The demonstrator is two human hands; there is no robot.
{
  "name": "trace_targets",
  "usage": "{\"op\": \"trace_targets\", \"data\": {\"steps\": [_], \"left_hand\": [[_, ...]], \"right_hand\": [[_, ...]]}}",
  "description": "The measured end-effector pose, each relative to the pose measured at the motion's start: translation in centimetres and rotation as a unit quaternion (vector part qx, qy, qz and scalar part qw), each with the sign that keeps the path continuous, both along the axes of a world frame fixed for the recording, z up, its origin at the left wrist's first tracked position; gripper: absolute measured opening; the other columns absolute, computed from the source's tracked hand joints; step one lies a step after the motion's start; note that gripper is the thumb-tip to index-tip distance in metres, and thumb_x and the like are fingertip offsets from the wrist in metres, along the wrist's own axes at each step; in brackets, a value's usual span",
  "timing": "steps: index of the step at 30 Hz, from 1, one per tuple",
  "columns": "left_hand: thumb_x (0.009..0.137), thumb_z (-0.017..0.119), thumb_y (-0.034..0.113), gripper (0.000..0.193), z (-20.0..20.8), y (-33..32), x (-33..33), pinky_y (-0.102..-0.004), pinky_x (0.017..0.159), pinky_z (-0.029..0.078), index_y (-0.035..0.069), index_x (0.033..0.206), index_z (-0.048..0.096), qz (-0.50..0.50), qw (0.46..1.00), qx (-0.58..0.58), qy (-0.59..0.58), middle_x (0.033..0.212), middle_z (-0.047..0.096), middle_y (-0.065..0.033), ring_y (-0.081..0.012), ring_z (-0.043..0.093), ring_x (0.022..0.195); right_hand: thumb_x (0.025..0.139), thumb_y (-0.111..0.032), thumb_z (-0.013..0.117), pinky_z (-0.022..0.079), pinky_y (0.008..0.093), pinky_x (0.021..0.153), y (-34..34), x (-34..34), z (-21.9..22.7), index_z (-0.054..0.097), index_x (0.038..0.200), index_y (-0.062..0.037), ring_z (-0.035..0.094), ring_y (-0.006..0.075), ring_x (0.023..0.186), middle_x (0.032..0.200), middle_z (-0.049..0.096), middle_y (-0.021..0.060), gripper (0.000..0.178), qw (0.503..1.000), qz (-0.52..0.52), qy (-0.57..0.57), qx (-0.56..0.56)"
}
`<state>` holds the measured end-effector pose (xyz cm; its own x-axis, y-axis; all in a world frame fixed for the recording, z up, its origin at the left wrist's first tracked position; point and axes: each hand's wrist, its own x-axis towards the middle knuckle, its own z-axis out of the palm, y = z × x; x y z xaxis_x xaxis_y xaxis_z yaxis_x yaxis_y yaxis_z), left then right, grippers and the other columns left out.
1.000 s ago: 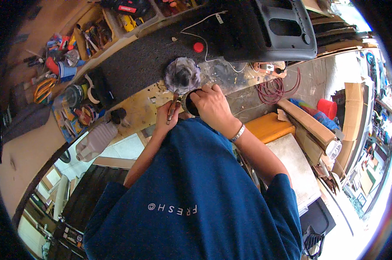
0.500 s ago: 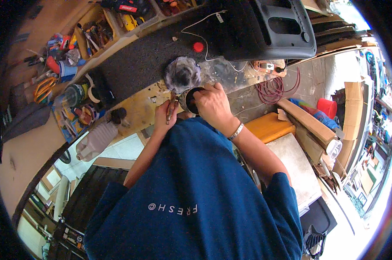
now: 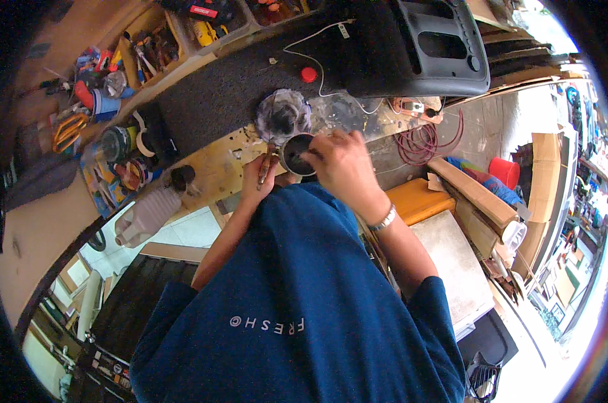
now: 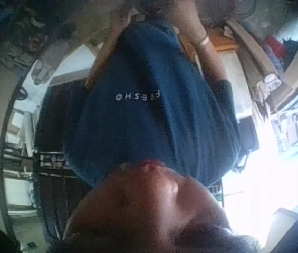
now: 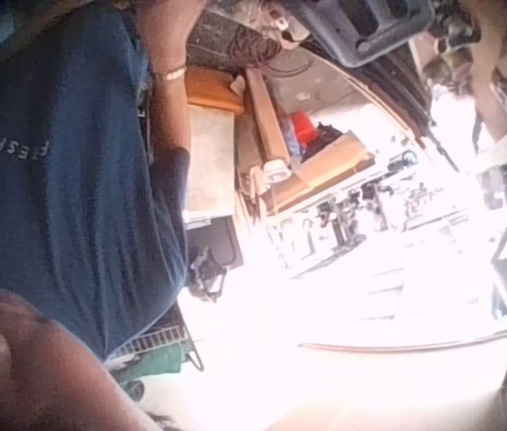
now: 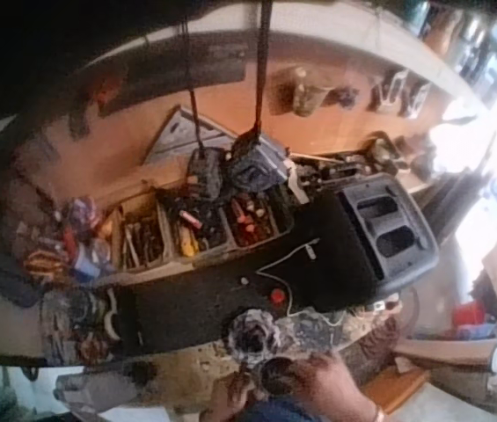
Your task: The person pours liquid from a container into a cup, stirs it with a stick, and then cleans the tip of a spray gun with a cloth.
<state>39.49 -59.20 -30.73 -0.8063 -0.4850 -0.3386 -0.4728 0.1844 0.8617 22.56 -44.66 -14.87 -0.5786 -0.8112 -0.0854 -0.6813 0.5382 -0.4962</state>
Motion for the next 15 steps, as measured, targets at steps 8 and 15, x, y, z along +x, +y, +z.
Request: {"op": "trace_targets", "data": {"steps": [8,15], "left_hand": [[0.095,0.060,0.019,0.019,1.8,-2.2,3.0,-0.0384,0.063,0.048,0.000,0.090,0.057,0.063,0.993,-0.045,0.087,0.077,0.065,-0.0188,-0.0315,0.065,0.069],[0.097,0.055,0.011,0.043,8.4,-1.9,5.8,-0.0390,0.101,0.044,0.002,0.137,0.044,0.195,0.945,-0.194,0.179,0.135,0.052,-0.0203,-0.0299,0.055,0.123]], "right_hand": [[0.099,-0.019,0.064,0.034,0.0225,0.059,5.4,-2.2,3.1,0.067,0.096,-0.0013,0.045,0.0039,0.068,0.077,0.056,-0.0071,0.018,0.844,-0.329,-0.354,-0.231],[0.103,-0.020,0.057,0.025,0.0240,0.059,4.1,-1.4,-3.6,0.060,0.091,-0.0081,0.031,0.0055,0.063,0.070,0.041,-0.0070,0.018,0.660,-0.359,-0.525,-0.400]]}}
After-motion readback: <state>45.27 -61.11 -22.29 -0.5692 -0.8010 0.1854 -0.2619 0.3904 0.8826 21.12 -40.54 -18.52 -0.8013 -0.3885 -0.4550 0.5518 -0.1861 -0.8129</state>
